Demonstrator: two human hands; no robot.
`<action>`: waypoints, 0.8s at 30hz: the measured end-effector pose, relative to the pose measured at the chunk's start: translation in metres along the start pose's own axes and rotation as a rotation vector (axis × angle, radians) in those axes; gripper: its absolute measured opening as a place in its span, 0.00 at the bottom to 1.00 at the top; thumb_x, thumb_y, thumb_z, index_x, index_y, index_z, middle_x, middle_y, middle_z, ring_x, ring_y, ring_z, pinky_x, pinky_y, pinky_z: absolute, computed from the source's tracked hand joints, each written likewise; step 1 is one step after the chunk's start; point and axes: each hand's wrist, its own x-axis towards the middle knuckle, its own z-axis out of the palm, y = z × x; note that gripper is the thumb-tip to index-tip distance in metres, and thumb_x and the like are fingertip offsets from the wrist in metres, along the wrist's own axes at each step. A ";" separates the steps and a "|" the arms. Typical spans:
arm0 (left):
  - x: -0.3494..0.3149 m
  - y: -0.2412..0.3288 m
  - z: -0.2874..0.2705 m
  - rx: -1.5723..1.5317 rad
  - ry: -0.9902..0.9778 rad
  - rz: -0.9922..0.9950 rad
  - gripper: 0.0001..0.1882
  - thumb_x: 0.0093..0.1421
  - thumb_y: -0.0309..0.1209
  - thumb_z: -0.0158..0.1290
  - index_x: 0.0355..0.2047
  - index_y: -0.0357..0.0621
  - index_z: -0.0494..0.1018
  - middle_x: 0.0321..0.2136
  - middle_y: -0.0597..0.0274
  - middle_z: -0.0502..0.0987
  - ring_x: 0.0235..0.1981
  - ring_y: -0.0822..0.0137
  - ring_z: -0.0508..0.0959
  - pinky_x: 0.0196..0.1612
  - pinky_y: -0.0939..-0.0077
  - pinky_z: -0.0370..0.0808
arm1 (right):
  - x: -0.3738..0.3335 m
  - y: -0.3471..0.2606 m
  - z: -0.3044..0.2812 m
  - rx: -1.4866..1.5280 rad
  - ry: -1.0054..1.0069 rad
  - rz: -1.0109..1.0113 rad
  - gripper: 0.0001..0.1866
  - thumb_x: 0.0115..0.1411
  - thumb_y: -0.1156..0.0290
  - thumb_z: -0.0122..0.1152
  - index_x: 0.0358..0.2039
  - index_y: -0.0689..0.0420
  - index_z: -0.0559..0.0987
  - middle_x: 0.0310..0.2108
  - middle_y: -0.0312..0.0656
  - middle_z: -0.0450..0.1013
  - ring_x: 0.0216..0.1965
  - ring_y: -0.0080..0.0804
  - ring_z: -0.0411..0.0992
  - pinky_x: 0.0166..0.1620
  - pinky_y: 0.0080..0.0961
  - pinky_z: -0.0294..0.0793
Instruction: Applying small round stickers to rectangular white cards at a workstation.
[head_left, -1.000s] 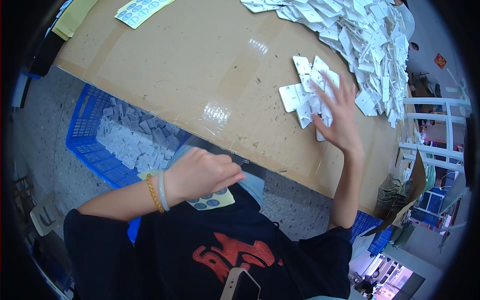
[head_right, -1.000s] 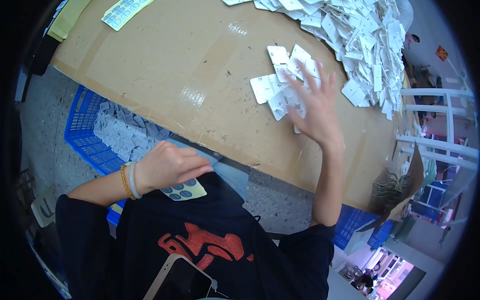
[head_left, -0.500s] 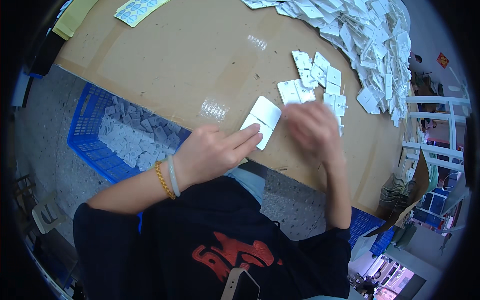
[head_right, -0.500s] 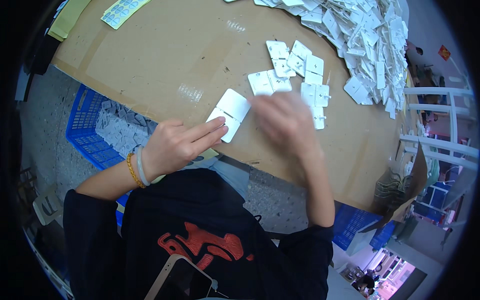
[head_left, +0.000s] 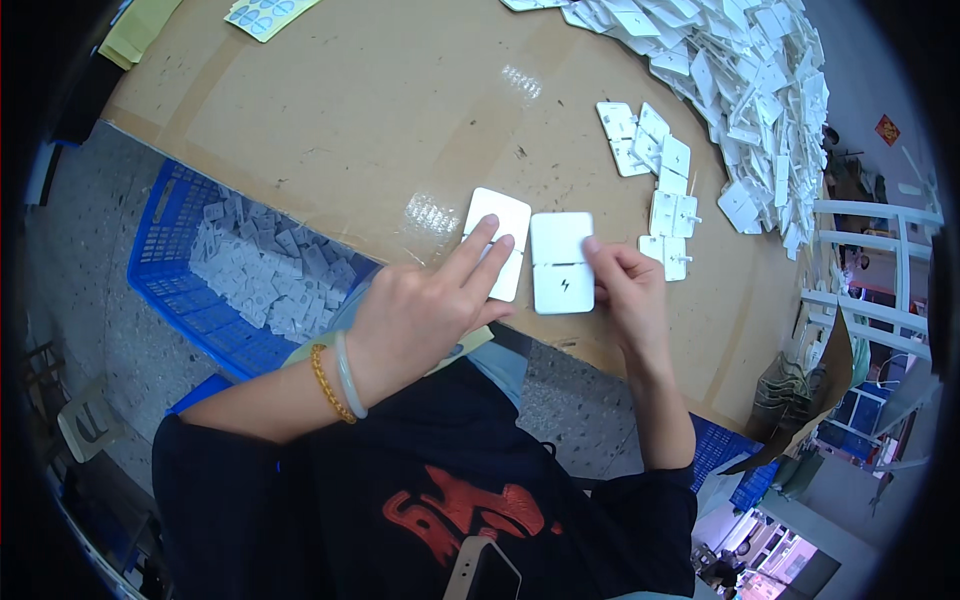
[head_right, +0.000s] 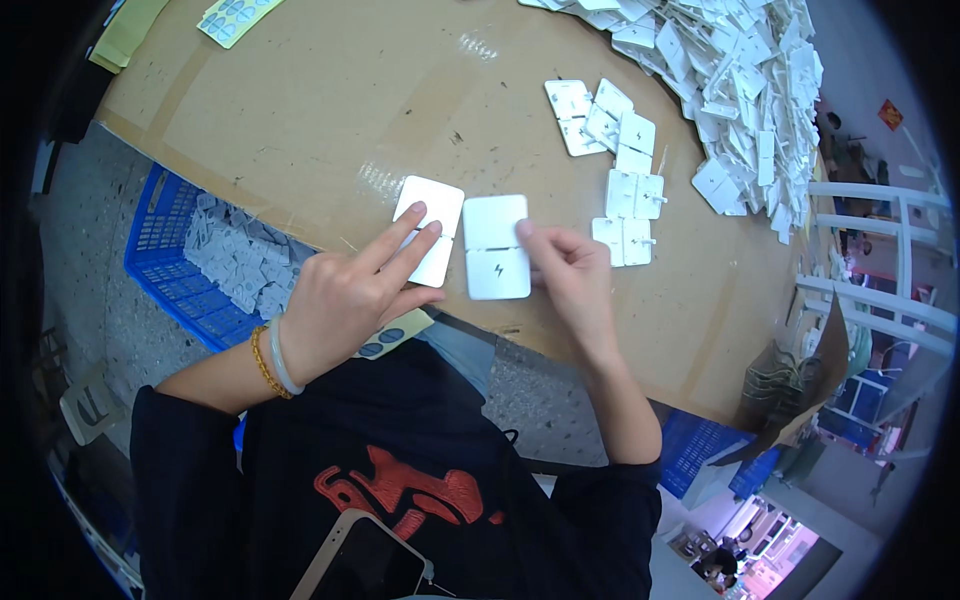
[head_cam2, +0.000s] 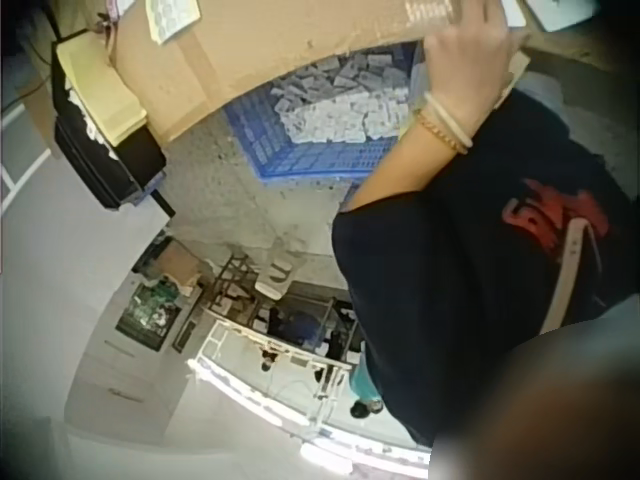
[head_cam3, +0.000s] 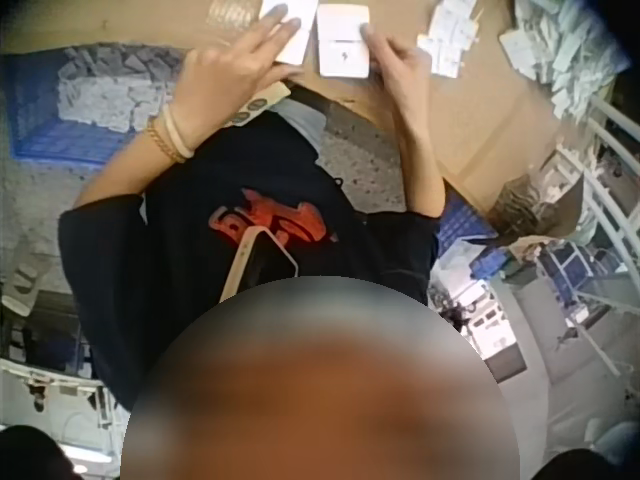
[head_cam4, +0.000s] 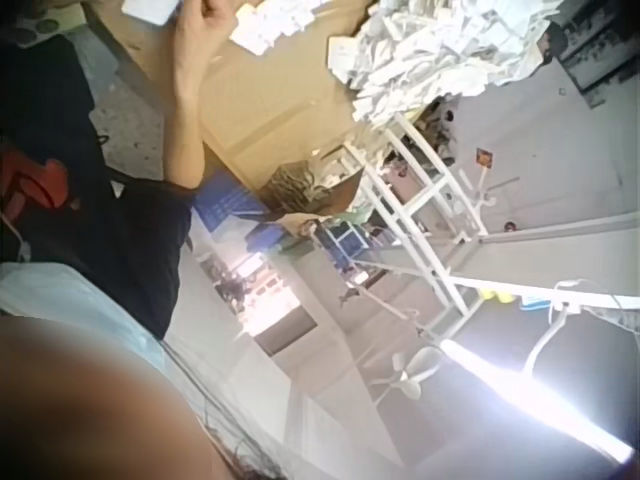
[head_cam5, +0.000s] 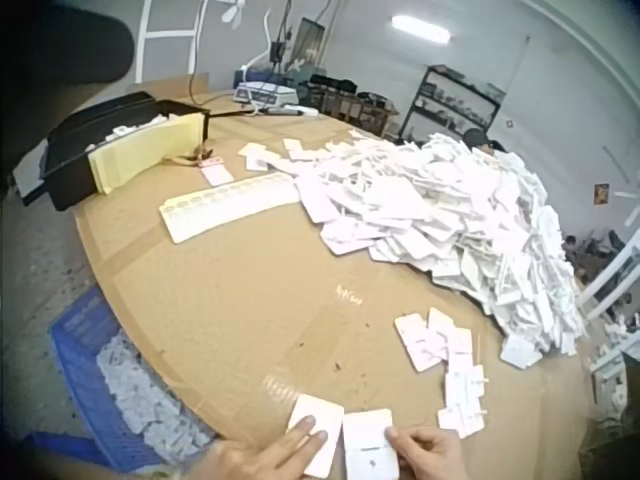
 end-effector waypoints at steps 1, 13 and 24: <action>0.001 0.000 0.000 -0.006 -0.001 -0.001 0.29 0.54 0.47 0.63 0.53 0.45 0.76 0.54 0.61 0.77 0.21 0.69 0.80 0.20 0.78 0.73 | 0.000 0.006 0.005 -0.025 0.056 -0.056 0.16 0.64 0.62 0.65 0.27 0.62 0.82 0.19 0.32 0.74 0.20 0.13 0.66 0.23 0.15 0.63; 0.007 0.009 0.007 -0.007 -0.055 0.069 0.29 0.57 0.43 0.60 0.58 0.47 0.72 0.61 0.62 0.71 0.15 0.76 0.74 0.19 0.82 0.70 | 0.109 -0.036 -0.029 -1.383 0.391 -1.104 0.16 0.57 0.64 0.69 0.45 0.55 0.82 0.34 0.41 0.78 0.40 0.33 0.73 0.47 0.31 0.66; 0.003 0.009 0.005 -0.318 0.052 0.146 0.28 0.54 0.43 0.63 0.53 0.46 0.76 0.57 0.62 0.75 0.17 0.74 0.76 0.20 0.82 0.71 | -0.027 0.026 -0.037 0.056 0.241 -0.008 0.14 0.61 0.70 0.66 0.42 0.68 0.81 0.24 0.35 0.76 0.20 0.17 0.69 0.23 0.12 0.67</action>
